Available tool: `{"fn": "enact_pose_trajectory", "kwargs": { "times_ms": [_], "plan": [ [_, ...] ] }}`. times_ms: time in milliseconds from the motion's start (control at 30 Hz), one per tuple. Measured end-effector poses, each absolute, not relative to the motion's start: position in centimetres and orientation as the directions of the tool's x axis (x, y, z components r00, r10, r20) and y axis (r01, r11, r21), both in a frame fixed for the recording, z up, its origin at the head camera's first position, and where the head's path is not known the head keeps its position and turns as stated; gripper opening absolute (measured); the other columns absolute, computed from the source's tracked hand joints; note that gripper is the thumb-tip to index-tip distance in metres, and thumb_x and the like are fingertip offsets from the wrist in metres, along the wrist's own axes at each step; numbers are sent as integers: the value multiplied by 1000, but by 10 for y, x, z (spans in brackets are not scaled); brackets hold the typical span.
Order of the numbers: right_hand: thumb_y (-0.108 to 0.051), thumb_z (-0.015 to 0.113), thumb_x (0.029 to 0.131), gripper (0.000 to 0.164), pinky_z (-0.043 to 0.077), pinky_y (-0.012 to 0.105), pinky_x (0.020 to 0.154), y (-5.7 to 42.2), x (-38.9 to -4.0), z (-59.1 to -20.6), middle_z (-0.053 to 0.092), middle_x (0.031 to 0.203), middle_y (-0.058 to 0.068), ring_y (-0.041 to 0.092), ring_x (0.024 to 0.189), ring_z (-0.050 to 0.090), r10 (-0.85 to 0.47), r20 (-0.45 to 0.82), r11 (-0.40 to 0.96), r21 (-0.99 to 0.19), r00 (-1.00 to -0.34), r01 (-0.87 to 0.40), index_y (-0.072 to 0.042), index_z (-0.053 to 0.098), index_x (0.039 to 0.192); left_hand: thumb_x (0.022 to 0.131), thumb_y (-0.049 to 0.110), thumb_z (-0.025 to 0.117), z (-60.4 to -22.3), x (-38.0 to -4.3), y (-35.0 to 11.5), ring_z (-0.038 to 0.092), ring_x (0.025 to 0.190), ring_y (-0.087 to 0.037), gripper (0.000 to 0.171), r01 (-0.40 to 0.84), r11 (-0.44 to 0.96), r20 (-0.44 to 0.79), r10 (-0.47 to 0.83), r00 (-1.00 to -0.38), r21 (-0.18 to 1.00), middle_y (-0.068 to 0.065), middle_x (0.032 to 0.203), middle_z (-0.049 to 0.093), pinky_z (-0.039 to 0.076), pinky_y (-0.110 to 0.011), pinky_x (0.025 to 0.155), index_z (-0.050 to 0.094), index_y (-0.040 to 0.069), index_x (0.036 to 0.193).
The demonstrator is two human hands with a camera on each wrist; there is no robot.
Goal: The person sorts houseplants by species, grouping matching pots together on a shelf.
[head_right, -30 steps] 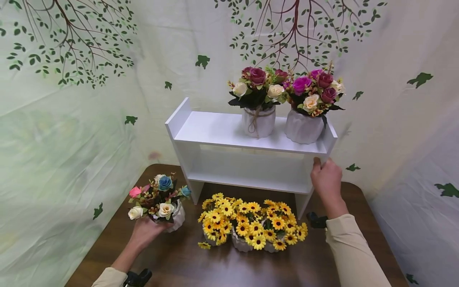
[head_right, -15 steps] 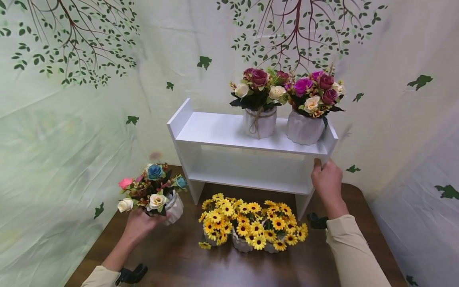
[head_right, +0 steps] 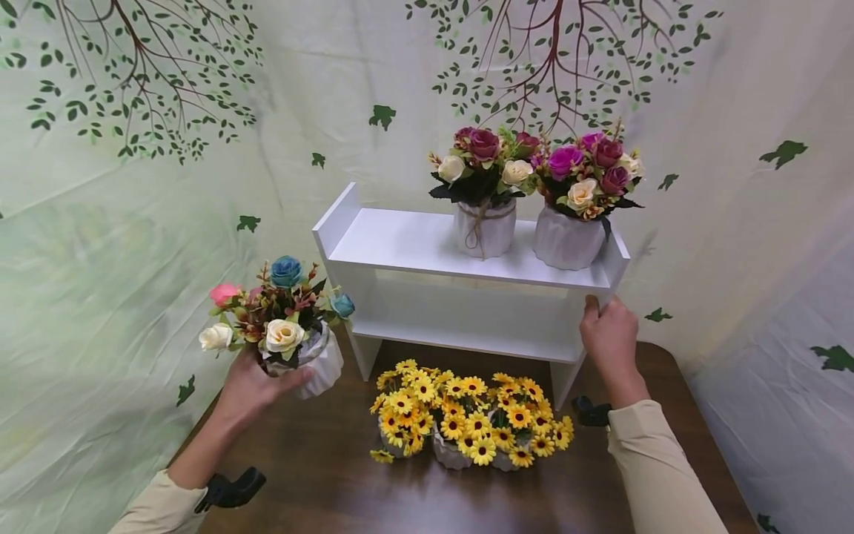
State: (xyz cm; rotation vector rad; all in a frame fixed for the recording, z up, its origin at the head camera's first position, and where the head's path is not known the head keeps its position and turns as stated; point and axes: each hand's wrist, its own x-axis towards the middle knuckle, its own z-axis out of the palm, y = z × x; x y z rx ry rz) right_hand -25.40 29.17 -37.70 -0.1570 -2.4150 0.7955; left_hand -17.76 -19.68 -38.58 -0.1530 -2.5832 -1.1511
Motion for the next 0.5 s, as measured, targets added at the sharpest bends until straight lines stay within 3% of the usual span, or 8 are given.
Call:
{"fn": "enact_pose_trajectory", "kwargs": {
  "times_ms": [233,500],
  "plan": [
    [-17,47,102,33,37,38,51,293,-254,-377,59,73,29,39,64,54,295,464,804,-593,-835,-45,13,60,94,72,28,85,-322,-185,-179,50,135,-34,94,306,592,351,43,-935,745,-17,147,51,41,-54,110,36,7,150],
    [-16,47,102,33,37,38,51,293,-255,-379,60,74,30,38,64,53,285,481,812,-581,-829,-58,12,60,93,72,32,86,-253,-211,-154,54,132,-31,94,386,536,413,76,-908,751,-13,145,54,42,-49,111,38,12,150]
  ]
}}
